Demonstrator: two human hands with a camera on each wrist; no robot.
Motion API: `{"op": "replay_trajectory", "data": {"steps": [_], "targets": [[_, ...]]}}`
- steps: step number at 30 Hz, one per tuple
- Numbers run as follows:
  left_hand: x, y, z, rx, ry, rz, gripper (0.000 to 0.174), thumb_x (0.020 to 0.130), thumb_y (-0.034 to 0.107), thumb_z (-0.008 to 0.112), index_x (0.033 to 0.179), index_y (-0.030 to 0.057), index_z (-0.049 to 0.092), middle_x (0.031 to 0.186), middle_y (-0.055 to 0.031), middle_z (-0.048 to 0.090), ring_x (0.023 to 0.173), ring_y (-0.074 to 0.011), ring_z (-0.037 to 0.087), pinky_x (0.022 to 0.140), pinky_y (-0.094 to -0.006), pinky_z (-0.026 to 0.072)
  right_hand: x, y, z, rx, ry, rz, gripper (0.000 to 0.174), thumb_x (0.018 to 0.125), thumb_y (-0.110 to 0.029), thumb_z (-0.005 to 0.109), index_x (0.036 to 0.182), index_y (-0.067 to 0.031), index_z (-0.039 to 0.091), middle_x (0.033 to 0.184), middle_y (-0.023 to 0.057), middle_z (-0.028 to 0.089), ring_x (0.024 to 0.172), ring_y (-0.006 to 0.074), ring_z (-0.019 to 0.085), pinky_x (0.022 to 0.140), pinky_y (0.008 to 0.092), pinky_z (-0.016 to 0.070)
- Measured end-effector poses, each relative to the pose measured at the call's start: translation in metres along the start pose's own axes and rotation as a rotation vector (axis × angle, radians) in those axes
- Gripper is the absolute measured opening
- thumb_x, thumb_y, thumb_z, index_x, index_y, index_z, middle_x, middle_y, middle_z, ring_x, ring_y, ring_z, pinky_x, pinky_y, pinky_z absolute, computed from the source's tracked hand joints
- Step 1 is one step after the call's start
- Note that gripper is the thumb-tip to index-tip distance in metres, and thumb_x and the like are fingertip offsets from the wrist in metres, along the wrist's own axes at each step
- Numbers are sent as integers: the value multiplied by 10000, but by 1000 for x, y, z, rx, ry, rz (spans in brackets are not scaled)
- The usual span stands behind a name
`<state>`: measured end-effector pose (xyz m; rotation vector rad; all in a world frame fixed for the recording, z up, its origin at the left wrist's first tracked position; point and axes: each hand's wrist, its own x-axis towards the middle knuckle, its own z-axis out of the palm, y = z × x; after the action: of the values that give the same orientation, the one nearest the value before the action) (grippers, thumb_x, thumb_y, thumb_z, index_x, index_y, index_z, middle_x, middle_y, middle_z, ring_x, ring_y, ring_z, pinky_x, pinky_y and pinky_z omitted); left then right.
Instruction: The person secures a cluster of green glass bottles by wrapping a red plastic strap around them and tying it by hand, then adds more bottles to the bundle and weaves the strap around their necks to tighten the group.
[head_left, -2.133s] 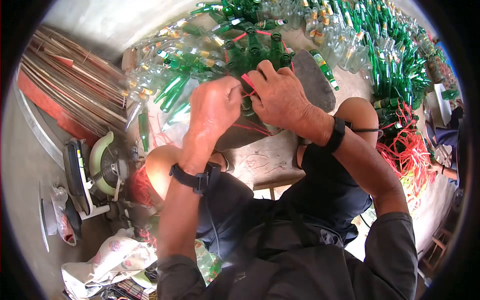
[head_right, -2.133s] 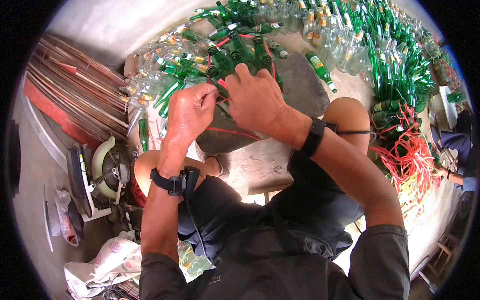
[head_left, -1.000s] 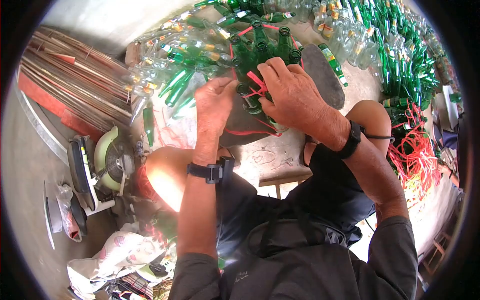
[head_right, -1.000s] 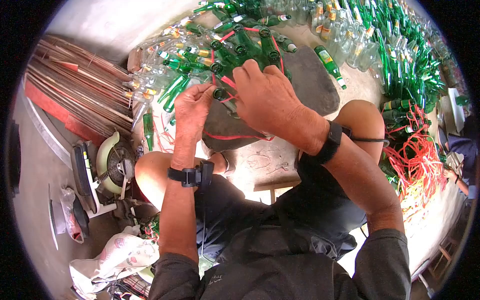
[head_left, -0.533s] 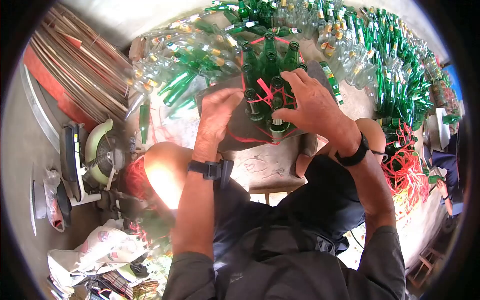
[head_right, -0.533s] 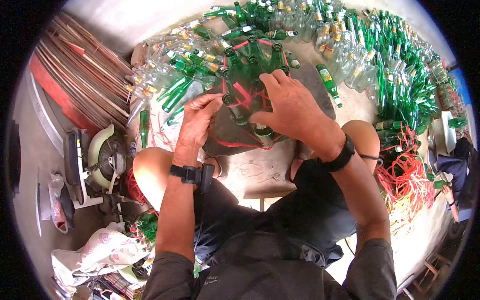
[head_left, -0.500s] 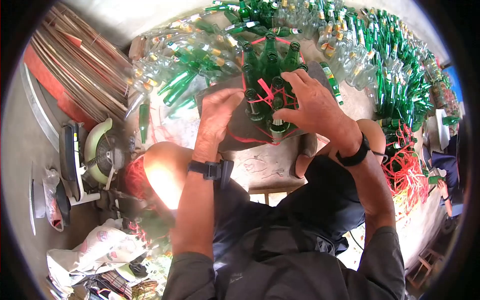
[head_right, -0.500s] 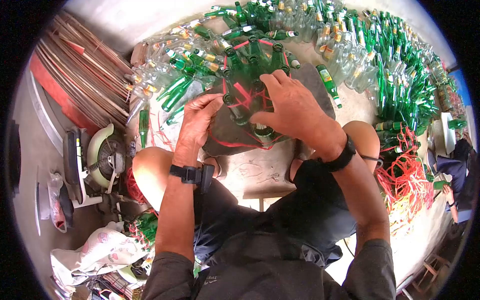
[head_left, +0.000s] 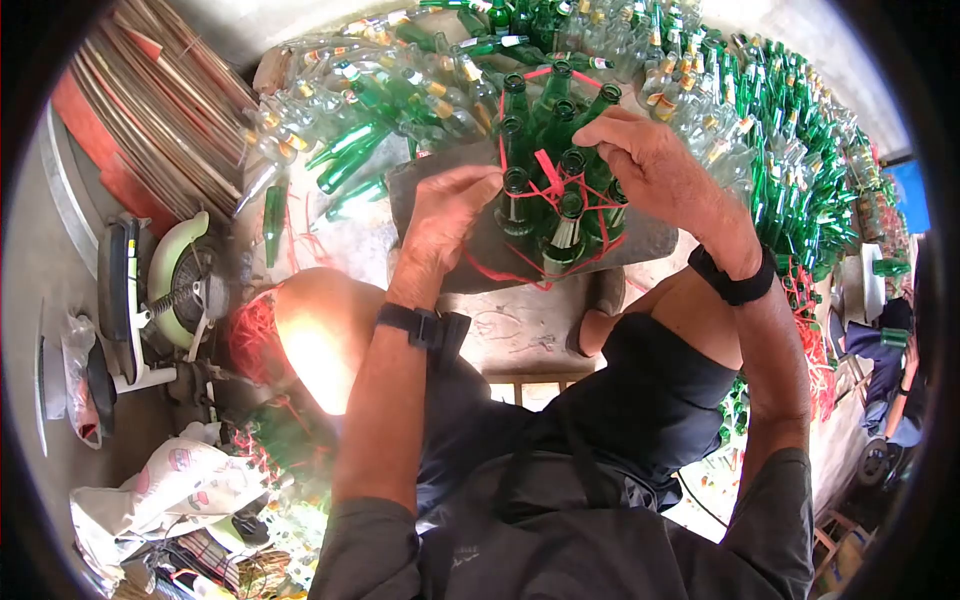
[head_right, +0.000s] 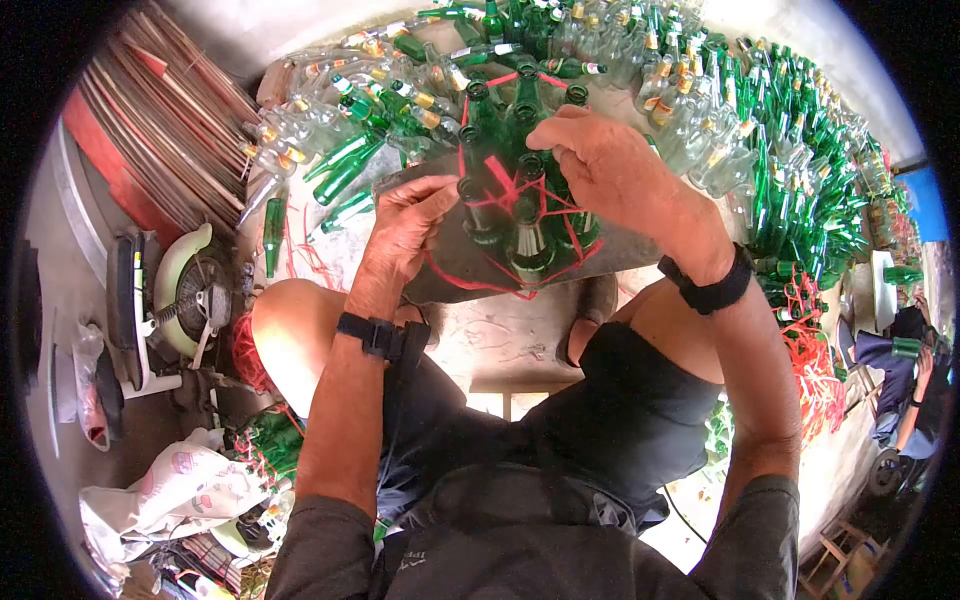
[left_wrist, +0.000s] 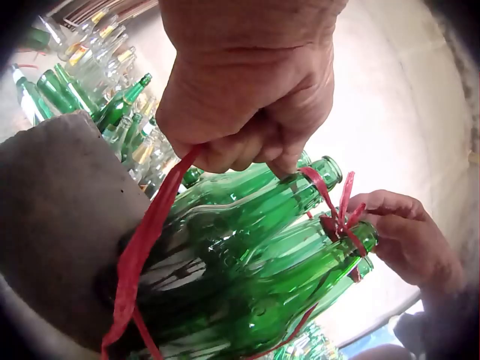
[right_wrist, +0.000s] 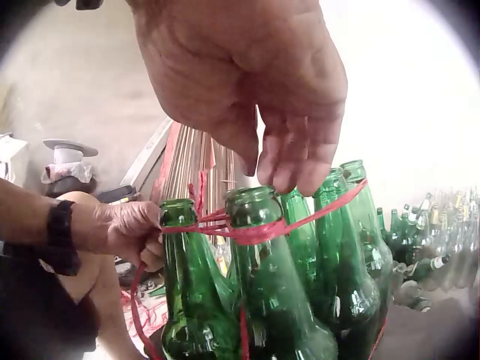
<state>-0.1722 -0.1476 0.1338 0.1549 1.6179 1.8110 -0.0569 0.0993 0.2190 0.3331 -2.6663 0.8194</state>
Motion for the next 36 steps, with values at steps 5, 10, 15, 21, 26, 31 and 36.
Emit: {"op": "replay_trajectory", "data": {"steps": [5,10,15,21,26,31,36], "targets": [[3,-3,1,-9,-7,56,199,886,120,809,1049,9,778,885,9,717,625,-26,482,514,-210,342,14,-8,3,-80,-23,-70,243,832,86,553,1014,-39,654,938,157,643,857,400,644,727,453,516],[12,-5,-8,17,-49,-63,205,886,110,811,1053,-3,778,948,-42,746,757,-77,606,652,-225,480,33,-3,18,-140,-111,-110,210,823,72,560,969,-47,654,898,158,648,849,405,646,712,468,518],[15,-11,0,16,-10,33,189,892,91,797,1051,-10,780,955,-61,759,825,-111,650,751,-252,522,41,3,33,-55,-257,-74,130,858,-22,576,929,-49,682,860,187,682,868,392,674,746,473,526],[24,-17,6,36,-1,58,184,894,78,786,1049,-21,784,944,-68,762,820,-112,648,742,-261,522,43,5,51,214,-300,15,252,860,-5,560,1062,-23,709,910,225,699,860,409,671,773,447,529],[33,-25,10,5,-8,80,173,886,71,780,1028,-29,790,914,-68,761,802,-108,642,724,-264,518,48,29,54,314,-466,15,333,868,37,538,1174,-7,664,1001,146,715,900,213,663,830,344,513],[30,-20,15,115,66,103,160,898,148,789,966,3,803,793,19,712,655,-29,543,548,-216,402,54,21,48,330,-537,50,348,816,36,510,1129,41,662,951,254,682,870,366,655,800,412,512],[37,-24,18,142,64,166,169,909,160,773,961,2,805,782,27,699,658,-38,545,559,-230,429,53,20,51,102,-490,-31,241,867,3,608,1100,-38,655,973,159,659,904,324,652,800,405,497]]}}
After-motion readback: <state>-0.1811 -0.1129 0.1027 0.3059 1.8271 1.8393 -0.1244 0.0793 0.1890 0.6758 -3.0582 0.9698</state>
